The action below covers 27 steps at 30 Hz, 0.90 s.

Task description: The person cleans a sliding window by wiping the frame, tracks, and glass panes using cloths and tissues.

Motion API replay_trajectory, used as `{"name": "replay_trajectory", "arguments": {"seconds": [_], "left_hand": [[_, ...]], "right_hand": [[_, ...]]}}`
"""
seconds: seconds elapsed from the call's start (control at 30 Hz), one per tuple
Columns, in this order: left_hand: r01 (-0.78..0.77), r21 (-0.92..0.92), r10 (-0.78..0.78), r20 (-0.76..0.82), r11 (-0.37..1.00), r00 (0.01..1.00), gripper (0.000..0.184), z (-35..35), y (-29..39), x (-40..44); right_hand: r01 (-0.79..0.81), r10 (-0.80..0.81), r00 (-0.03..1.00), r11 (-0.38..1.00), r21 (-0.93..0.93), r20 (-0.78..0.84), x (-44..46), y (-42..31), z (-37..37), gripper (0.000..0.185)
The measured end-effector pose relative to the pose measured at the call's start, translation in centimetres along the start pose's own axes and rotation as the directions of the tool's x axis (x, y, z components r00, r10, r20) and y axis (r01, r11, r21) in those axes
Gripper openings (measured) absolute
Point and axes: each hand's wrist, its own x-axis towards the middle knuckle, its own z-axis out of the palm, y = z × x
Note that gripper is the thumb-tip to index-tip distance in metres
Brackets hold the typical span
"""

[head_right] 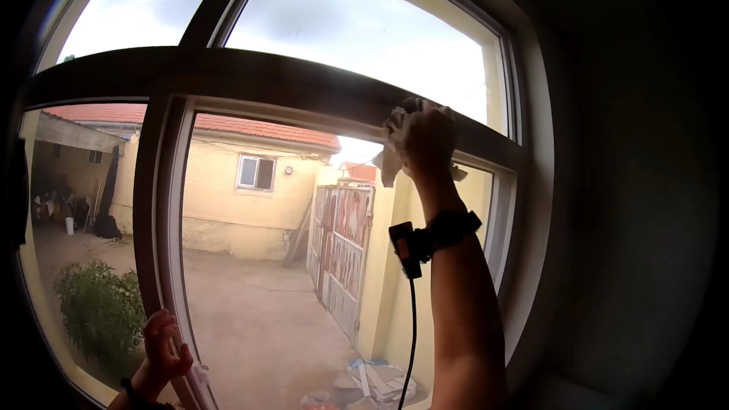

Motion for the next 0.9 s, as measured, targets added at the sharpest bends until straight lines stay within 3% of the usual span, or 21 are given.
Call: {"name": "replay_trajectory", "arguments": {"seconds": [0.03,0.1,0.13,0.17,0.23,0.27,0.3,0.33,0.37,0.4,0.43,0.5,0.53,0.67,0.73,0.77,0.83,0.9], "left_hand": [[-0.002,-0.019,0.001,-0.024,1.0,1.0,0.04,0.0,0.1,0.2],[0.0,-0.02,-0.001,-0.025,1.0,1.0,0.041,0.1,0.1,-0.1],[-0.017,-0.037,0.016,-0.022,0.999,1.0,0.042,0.2,0.2,0.0],[-0.009,-0.045,0.006,-0.05,0.999,0.999,0.042,0.3,0.6,0.6],[0.011,-0.042,-0.012,-0.018,0.999,1.0,0.037,-0.3,1.4,1.8],[-0.007,-0.046,0.006,-0.03,0.999,1.0,0.035,-0.5,1.4,2.1],[0.001,-0.043,-0.003,-0.034,0.999,0.999,0.035,-0.4,1.4,2.1],[-0.004,-0.078,-0.001,-0.056,0.997,0.998,0.035,-0.2,1.2,1.9],[-0.01,-0.114,0.001,-0.076,0.993,0.997,0.034,0.1,1.2,1.8],[0.0,-0.111,-0.008,-0.076,0.994,0.997,0.034,0.2,1.2,1.7],[0.007,-0.116,-0.016,-0.08,0.993,0.997,0.033,0.3,1.2,1.6],[0.018,-0.115,-0.028,-0.088,0.993,0.996,0.03,0.4,1.4,1.7],[0.026,-0.112,-0.036,-0.088,0.993,0.996,0.03,0.4,1.3,1.8],[0.031,-0.102,-0.039,-0.078,0.994,0.996,0.027,0.6,1.2,1.8],[0.066,-0.144,-0.072,-0.037,0.987,0.997,0.026,0.8,1.0,1.7],[0.072,-0.143,-0.08,-0.045,0.987,0.996,0.026,0.6,1.2,1.9],[0.077,-0.153,-0.084,-0.045,0.985,0.995,0.026,0.7,1.2,2.0],[0.079,-0.165,-0.089,-0.057,0.983,0.994,0.026,0.7,1.5,2.2]], "right_hand": [[-0.171,0.165,0.985,0.921,0.349,0.045,-0.5,1.6,-0.6,0.027],[-0.363,0.353,0.931,0.883,0.297,0.09,-1.1,4.7,0.9,0.02],[-0.478,0.435,0.863,0.544,0.69,0.255,-1.6,5.4,1.3,0.016],[-0.467,0.418,0.871,0.542,0.698,0.258,-1.6,4.7,2.1,0.016],[-0.077,0.115,0.989,0.935,0.347,-0.09,-1.5,3.2,3.4,0.013],[-0.009,0.044,0.993,0.954,0.3,-0.111,-1.5,2.2,4.0,0.014],[-0.04,0.062,0.997,0.889,0.457,-0.033,-1.0,0.1,4.2,0.015],[-0.117,0.091,0.993,0.736,0.666,0.074,-0.2,-2.2,4.2,0.016],[-0.247,0.115,0.969,0.442,0.862,0.218,0.7,-4.8,4.2,0.017],[-0.282,0.088,0.96,0.298,0.912,0.268,1.6,-7.5,4.0,0.019],[-0.267,0.066,0.964,0.26,0.928,0.259,2.6,-10.2,3.7,0.02],[0.002,0.042,0.998,0.666,0.746,-0.04,3.9,-15.8,2.5,0.021],[0.035,-0.037,0.999,0.811,0.584,-0.008,4.4,-18.3,-0.4,0.021],[0.122,-0.108,0.992,0.821,0.557,-0.058,6.0,-23.4,-1.6,0.026],[0.318,-0.215,0.948,0.658,0.682,-0.234,5.9,-24.5,-1.5,0.033],[0.325,-0.22,0.946,0.65,0.687,-0.238,5.4,-24.8,-1.6,0.033],[0.509,-0.293,0.858,0.593,0.624,-0.421,3.2,-25.1,-2.5,0.039],[0.472,-0.302,0.881,0.604,0.642,-0.364,1.4,-25.4,-3.0,0.04]]}}
